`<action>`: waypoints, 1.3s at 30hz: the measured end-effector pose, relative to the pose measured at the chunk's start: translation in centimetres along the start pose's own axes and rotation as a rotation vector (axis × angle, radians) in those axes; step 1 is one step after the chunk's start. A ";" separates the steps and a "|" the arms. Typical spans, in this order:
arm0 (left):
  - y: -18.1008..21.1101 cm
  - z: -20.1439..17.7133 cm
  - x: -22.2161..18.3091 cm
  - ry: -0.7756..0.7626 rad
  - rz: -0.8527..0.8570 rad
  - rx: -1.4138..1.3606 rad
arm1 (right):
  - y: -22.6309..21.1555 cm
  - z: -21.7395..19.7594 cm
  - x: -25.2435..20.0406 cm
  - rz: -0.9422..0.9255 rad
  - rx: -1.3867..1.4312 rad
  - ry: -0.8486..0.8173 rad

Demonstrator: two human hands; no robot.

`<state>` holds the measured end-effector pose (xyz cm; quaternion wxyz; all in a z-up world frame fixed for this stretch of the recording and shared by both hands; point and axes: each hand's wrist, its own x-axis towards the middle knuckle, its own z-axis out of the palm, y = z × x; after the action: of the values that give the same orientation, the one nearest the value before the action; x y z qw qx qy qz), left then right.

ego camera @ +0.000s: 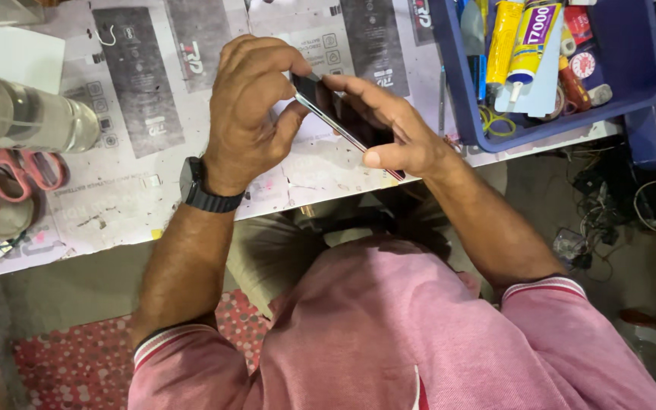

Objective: The person uses a metal prying tool to carefully separate the screen from the frame of a smartphone. They rotate the phone and work along the edges to loosen the adhesive, then switch to a plastic opening tool to continue prying the screen away from the body.

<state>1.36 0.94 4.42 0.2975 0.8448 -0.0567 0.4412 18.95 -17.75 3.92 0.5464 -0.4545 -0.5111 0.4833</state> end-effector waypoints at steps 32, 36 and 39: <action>0.9 0.3 0.7 0.001 -0.031 -0.001 | -3.8 1.2 1.2 0.106 -0.010 -0.039; 0.7 0.3 0.4 0.004 -0.033 -0.005 | -3.2 1.1 0.9 0.128 -0.010 -0.031; 0.4 0.3 0.2 -0.002 -0.036 0.009 | -3.3 1.2 1.3 0.118 -0.012 -0.028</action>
<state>1.55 0.48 4.66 0.3015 0.8474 -0.0399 0.4353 17.97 -16.86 7.47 0.5071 -0.4803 -0.4939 0.5178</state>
